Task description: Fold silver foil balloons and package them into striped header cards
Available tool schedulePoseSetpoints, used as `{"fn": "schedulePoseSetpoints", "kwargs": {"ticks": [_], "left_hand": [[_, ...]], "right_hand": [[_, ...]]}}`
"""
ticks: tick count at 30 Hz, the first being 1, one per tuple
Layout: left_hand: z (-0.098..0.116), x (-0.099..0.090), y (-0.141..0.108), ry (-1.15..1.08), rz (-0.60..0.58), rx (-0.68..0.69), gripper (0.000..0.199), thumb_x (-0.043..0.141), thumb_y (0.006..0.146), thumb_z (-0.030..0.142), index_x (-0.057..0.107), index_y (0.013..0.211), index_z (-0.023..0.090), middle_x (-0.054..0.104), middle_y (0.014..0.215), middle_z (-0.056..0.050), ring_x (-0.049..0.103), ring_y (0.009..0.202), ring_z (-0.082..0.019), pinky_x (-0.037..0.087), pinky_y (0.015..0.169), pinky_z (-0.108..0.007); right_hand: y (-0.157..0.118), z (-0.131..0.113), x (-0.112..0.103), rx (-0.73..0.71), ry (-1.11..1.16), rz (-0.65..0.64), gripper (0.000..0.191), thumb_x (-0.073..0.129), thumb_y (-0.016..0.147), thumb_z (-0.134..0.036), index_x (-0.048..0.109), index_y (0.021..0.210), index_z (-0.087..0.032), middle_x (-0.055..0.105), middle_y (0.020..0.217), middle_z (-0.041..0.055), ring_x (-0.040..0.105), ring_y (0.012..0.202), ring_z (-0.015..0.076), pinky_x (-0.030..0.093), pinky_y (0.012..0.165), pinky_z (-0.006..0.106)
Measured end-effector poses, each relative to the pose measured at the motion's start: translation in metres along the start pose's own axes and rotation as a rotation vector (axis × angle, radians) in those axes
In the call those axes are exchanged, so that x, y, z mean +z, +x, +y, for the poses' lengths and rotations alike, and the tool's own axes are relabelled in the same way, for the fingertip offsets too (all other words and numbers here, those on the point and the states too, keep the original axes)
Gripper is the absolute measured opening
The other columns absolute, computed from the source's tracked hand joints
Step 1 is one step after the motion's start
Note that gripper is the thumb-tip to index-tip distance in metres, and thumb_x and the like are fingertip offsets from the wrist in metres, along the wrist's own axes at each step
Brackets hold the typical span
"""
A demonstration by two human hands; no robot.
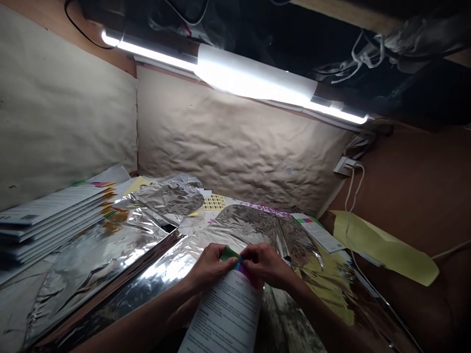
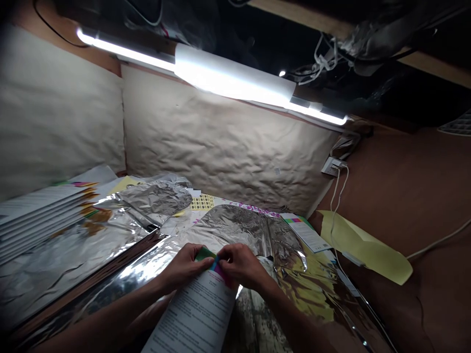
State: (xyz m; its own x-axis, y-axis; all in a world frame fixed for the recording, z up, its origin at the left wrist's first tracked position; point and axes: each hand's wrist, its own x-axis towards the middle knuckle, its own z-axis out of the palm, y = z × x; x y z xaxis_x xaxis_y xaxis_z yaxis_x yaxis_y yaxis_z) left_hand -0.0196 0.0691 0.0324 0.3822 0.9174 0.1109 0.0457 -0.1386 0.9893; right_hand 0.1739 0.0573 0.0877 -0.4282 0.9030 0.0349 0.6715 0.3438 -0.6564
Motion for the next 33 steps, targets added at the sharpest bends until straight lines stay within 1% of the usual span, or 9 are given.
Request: {"fn": "schedulePoseSetpoints", "kwargs": {"ticks": [3, 5, 7, 8, 11, 14, 16, 21, 33], "left_hand": [[0.001, -0.002, 0.000, 0.114, 0.045, 0.019, 0.029, 0.065, 0.076, 0.036, 0.052, 0.062, 0.014, 0.043, 0.059, 0.004, 0.037, 0.058, -0.009, 0.025, 0.050, -0.021], [-0.001, -0.003, 0.001, 0.135, 0.062, 0.022, 0.029, 0.064, 0.076, 0.034, 0.050, 0.060, 0.015, 0.042, 0.059, 0.004, 0.035, 0.058, -0.009, 0.023, 0.050, -0.022], [-0.001, -0.005, 0.002, 0.124, 0.061, 0.020, 0.029, 0.064, 0.076, 0.035, 0.050, 0.060, 0.015, 0.042, 0.059, 0.004, 0.035, 0.057, -0.009, 0.023, 0.050, -0.022], [-0.001, -0.006, 0.003, 0.117, 0.058, 0.018, 0.030, 0.065, 0.076, 0.036, 0.051, 0.061, 0.014, 0.042, 0.059, 0.004, 0.036, 0.057, -0.009, 0.024, 0.050, -0.022], [0.003, -0.009, 0.005, 0.035, 0.022, 0.029, 0.032, 0.067, 0.076, 0.041, 0.056, 0.067, 0.013, 0.046, 0.061, 0.003, 0.039, 0.057, -0.009, 0.027, 0.051, -0.022], [0.009, -0.013, 0.006, -0.082, -0.032, 0.063, 0.036, 0.070, 0.075, 0.046, 0.058, 0.072, 0.012, 0.049, 0.063, 0.002, 0.041, 0.058, -0.009, 0.029, 0.052, -0.022], [0.012, -0.015, 0.006, -0.102, -0.050, 0.073, 0.038, 0.072, 0.075, 0.046, 0.060, 0.073, 0.011, 0.050, 0.064, 0.001, 0.042, 0.058, -0.009, 0.030, 0.053, -0.022], [0.012, -0.015, 0.003, -0.074, -0.109, 0.032, 0.039, 0.074, 0.074, 0.046, 0.064, 0.073, 0.009, 0.054, 0.066, -0.001, 0.046, 0.060, -0.010, 0.032, 0.055, -0.022], [0.001, -0.013, 0.006, -0.034, -0.144, -0.107, 0.038, 0.076, 0.073, 0.045, 0.062, 0.074, 0.010, 0.054, 0.067, 0.001, 0.046, 0.061, -0.009, 0.034, 0.056, -0.021]], "right_hand": [[0.008, -0.009, 0.003, -0.027, -0.290, 0.043, 0.015, 0.059, 0.074, -0.017, 0.070, 0.084, -0.020, 0.069, 0.076, 0.0014, 0.059, 0.070, 0.0162, 0.034, 0.061, 0.026], [0.014, -0.008, 0.007, -0.026, -0.319, 0.091, 0.016, 0.058, 0.075, -0.016, 0.068, 0.087, -0.019, 0.067, 0.079, 0.0029, 0.056, 0.073, 0.0174, 0.030, 0.063, 0.027], [0.019, -0.003, 0.007, 0.000, -0.132, 0.022, 0.019, 0.060, 0.074, -0.015, 0.067, 0.091, -0.018, 0.065, 0.081, 0.0039, 0.054, 0.074, 0.0172, 0.030, 0.064, 0.027], [0.022, 0.002, 0.006, 0.022, 0.032, -0.063, 0.020, 0.063, 0.074, -0.017, 0.068, 0.093, -0.017, 0.064, 0.081, 0.0040, 0.053, 0.073, 0.0162, 0.032, 0.064, 0.026], [0.026, 0.018, -0.002, 0.104, 0.571, -0.310, 0.026, 0.071, 0.077, -0.035, 0.069, 0.091, -0.014, 0.063, 0.077, 0.0033, 0.052, 0.065, 0.0116, 0.037, 0.062, 0.023], [0.024, 0.032, -0.002, 0.149, 0.883, -0.317, 0.046, 0.064, 0.082, -0.057, 0.070, 0.087, -0.012, 0.062, 0.073, 0.0030, 0.054, 0.064, 0.0096, 0.040, 0.063, 0.022], [0.021, 0.037, 0.002, 0.158, 0.967, -0.298, 0.047, 0.068, 0.080, -0.057, 0.071, 0.086, -0.010, 0.063, 0.071, 0.0029, 0.055, 0.062, 0.0086, 0.040, 0.061, 0.020], [0.016, 0.041, 0.011, 0.188, 1.110, -0.308, 0.042, 0.086, 0.066, -0.040, 0.074, 0.092, -0.008, 0.068, 0.074, 0.0055, 0.062, 0.065, 0.0110, 0.044, 0.062, 0.021], [0.012, 0.060, 0.027, 0.277, 1.218, -0.357, 0.040, 0.092, 0.056, -0.032, 0.074, 0.085, -0.009, 0.070, 0.075, 0.0040, 0.062, 0.063, 0.0103, 0.045, 0.061, 0.021]]}}
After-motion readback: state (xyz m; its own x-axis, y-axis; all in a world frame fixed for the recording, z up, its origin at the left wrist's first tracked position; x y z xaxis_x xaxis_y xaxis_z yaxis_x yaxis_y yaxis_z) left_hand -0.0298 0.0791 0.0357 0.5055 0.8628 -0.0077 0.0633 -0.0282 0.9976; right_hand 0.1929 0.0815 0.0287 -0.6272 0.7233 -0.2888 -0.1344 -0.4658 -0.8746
